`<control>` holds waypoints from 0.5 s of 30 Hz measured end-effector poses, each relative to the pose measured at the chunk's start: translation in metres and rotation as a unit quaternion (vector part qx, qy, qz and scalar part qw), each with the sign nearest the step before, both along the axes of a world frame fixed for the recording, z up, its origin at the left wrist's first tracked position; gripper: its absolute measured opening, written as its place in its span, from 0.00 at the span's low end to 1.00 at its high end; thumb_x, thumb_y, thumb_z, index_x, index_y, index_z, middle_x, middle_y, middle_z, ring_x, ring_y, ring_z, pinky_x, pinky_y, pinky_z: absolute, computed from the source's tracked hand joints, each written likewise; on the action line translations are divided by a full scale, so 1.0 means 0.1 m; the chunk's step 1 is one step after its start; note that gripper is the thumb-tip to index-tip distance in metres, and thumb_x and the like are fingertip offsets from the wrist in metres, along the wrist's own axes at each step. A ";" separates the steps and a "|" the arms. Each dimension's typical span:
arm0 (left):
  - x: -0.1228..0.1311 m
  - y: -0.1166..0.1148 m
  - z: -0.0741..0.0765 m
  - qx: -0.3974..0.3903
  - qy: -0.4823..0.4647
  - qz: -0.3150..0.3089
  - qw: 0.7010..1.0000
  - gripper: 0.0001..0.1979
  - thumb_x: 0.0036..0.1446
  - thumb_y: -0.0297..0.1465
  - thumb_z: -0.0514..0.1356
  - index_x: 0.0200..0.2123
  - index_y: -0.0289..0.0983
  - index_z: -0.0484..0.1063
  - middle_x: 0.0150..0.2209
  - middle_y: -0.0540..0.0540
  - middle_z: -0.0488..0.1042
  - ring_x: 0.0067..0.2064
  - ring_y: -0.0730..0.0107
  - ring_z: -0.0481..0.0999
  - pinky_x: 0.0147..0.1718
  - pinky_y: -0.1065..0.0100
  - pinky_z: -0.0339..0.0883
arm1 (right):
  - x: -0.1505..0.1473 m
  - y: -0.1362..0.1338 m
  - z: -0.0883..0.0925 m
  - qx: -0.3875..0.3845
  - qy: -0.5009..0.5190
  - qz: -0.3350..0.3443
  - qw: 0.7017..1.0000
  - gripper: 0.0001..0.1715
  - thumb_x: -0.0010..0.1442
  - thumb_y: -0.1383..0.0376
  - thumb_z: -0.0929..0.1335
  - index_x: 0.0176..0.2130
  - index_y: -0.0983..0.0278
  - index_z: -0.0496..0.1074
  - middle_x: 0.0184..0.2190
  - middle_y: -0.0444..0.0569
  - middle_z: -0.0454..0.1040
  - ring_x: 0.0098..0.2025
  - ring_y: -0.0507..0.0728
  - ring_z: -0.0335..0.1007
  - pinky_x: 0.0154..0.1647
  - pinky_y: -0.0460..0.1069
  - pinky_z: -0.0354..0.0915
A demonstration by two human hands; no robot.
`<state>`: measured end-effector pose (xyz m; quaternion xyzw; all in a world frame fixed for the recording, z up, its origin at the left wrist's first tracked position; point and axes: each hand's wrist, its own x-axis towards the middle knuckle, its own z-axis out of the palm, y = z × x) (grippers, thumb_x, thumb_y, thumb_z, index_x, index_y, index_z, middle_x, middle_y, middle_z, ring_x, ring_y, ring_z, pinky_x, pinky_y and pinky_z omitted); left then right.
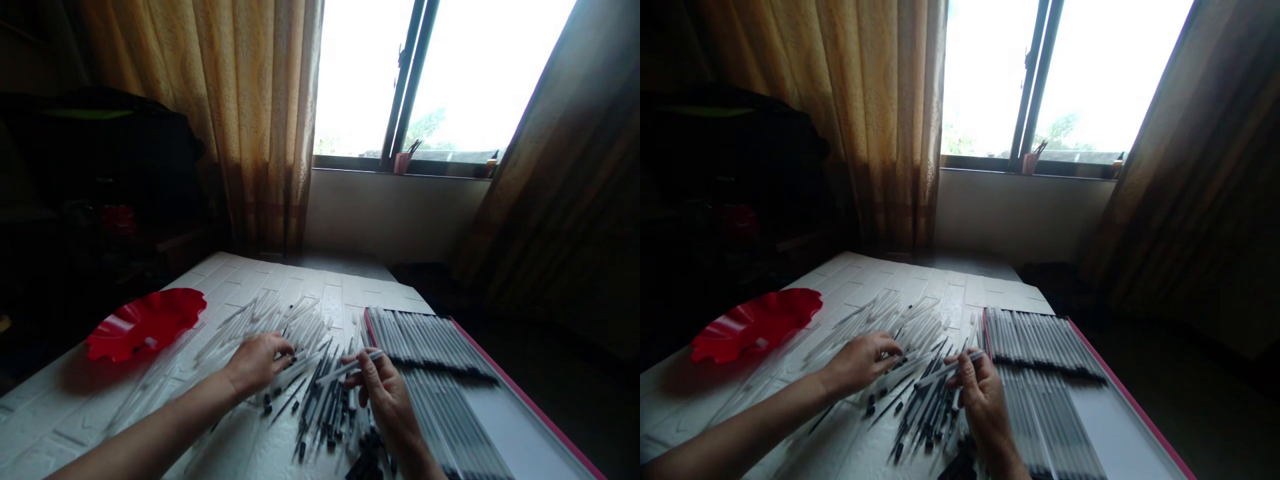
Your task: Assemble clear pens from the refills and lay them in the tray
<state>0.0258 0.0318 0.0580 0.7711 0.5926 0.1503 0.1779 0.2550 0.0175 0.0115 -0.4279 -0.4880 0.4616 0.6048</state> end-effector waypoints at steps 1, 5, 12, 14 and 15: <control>0.06 0.05 -0.03 0.008 0.027 0.003 1.000 0.07 0.59 0.30 0.61 0.38 0.39 0.79 0.42 0.46 0.78 0.44 0.58 0.77 0.44 0.60 0.67 | 0.00 0.00 -0.01 0.006 -0.015 0.014 1.000 0.26 0.54 0.44 0.69 0.34 0.64 0.69 0.28 0.49 0.75 0.20 0.51 0.65 0.14 0.43 0.59; 0.24 0.17 -0.19 0.019 0.097 0.002 0.995 0.12 0.63 0.33 0.59 0.49 0.36 0.71 0.49 0.44 0.74 0.46 0.61 0.76 0.44 0.54 0.71 | 0.04 -0.01 -0.08 0.046 -0.096 0.035 0.994 0.22 0.56 0.48 0.69 0.33 0.65 0.72 0.22 0.45 0.73 0.19 0.50 0.63 0.16 0.43 0.59; 0.39 0.20 -0.24 0.008 0.094 0.019 0.995 0.14 0.63 0.33 0.60 0.51 0.37 0.69 0.51 0.43 0.72 0.47 0.60 0.76 0.44 0.54 0.72 | -0.03 -0.03 -0.14 0.165 -0.256 0.065 0.950 0.14 0.62 0.59 0.66 0.44 0.64 0.75 0.31 0.49 0.77 0.32 0.55 0.73 0.32 0.46 0.69; 0.38 0.20 -0.22 0.006 0.055 0.030 0.998 0.13 0.63 0.33 0.60 0.50 0.36 0.70 0.51 0.43 0.72 0.47 0.60 0.76 0.44 0.54 0.71 | -0.04 -0.05 -0.12 0.189 -0.297 0.069 0.933 0.13 0.62 0.62 0.65 0.44 0.63 0.74 0.33 0.49 0.77 0.34 0.55 0.74 0.35 0.46 0.69; 0.37 0.19 -0.21 0.006 0.028 0.035 0.999 0.11 0.63 0.32 0.60 0.48 0.36 0.71 0.50 0.44 0.73 0.47 0.59 0.75 0.45 0.53 0.70 | -0.04 -0.06 -0.10 0.195 -0.313 0.069 0.927 0.12 0.62 0.63 0.64 0.43 0.63 0.74 0.34 0.49 0.77 0.35 0.55 0.74 0.36 0.46 0.69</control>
